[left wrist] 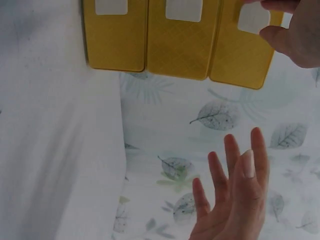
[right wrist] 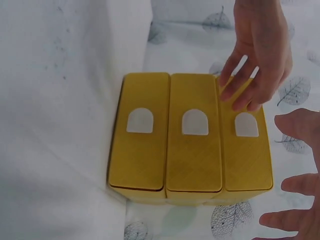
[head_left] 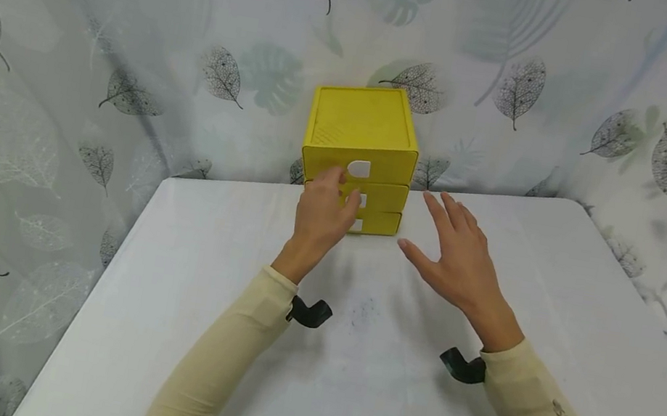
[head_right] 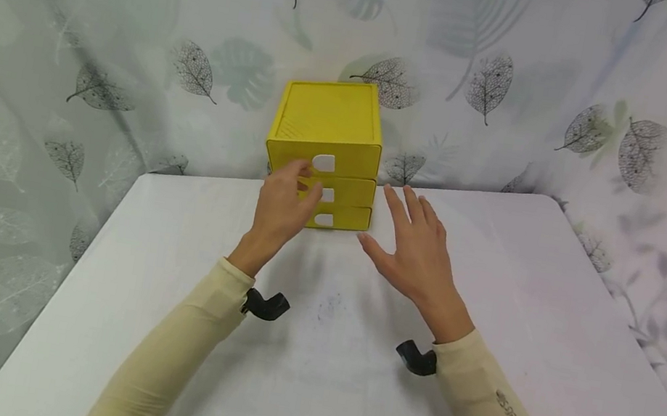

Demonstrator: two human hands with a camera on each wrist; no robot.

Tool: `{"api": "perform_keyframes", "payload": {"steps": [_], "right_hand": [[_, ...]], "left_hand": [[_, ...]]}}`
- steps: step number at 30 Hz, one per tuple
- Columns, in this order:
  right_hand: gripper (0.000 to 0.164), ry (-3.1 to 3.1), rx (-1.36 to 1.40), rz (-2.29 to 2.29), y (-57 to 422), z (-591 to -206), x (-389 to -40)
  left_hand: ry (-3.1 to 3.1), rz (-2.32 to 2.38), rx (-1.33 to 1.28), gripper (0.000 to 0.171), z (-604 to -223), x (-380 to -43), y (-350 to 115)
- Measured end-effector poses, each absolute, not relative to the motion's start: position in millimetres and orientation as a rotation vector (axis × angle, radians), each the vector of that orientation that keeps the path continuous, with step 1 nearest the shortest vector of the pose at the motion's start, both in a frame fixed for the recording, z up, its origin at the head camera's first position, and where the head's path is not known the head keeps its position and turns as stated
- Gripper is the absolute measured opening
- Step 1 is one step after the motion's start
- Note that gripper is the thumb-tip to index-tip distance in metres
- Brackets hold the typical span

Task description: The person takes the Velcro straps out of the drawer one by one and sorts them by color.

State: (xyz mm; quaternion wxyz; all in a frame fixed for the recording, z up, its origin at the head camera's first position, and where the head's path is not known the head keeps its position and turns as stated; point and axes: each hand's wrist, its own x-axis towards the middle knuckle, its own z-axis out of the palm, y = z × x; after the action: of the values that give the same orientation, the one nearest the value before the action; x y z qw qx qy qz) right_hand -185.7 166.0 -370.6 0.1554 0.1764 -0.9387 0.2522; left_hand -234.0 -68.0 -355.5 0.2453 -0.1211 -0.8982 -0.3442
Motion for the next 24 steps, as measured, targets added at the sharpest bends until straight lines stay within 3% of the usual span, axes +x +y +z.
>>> {"api": "perform_keyframes", "payload": {"steps": [13, 24], "right_hand": [[0.083, -2.623, 0.557, 0.710, 163.5, -359.2, -190.2], [0.084, -2.663, 0.535, 0.684, 160.4, -348.2, -193.8]], "left_hand": [[-2.463, -0.829, -0.227, 0.024, -355.2, -252.6, -58.0], [-2.489, -0.681, -0.145, 0.043, -352.5, -264.9, -52.2]]}}
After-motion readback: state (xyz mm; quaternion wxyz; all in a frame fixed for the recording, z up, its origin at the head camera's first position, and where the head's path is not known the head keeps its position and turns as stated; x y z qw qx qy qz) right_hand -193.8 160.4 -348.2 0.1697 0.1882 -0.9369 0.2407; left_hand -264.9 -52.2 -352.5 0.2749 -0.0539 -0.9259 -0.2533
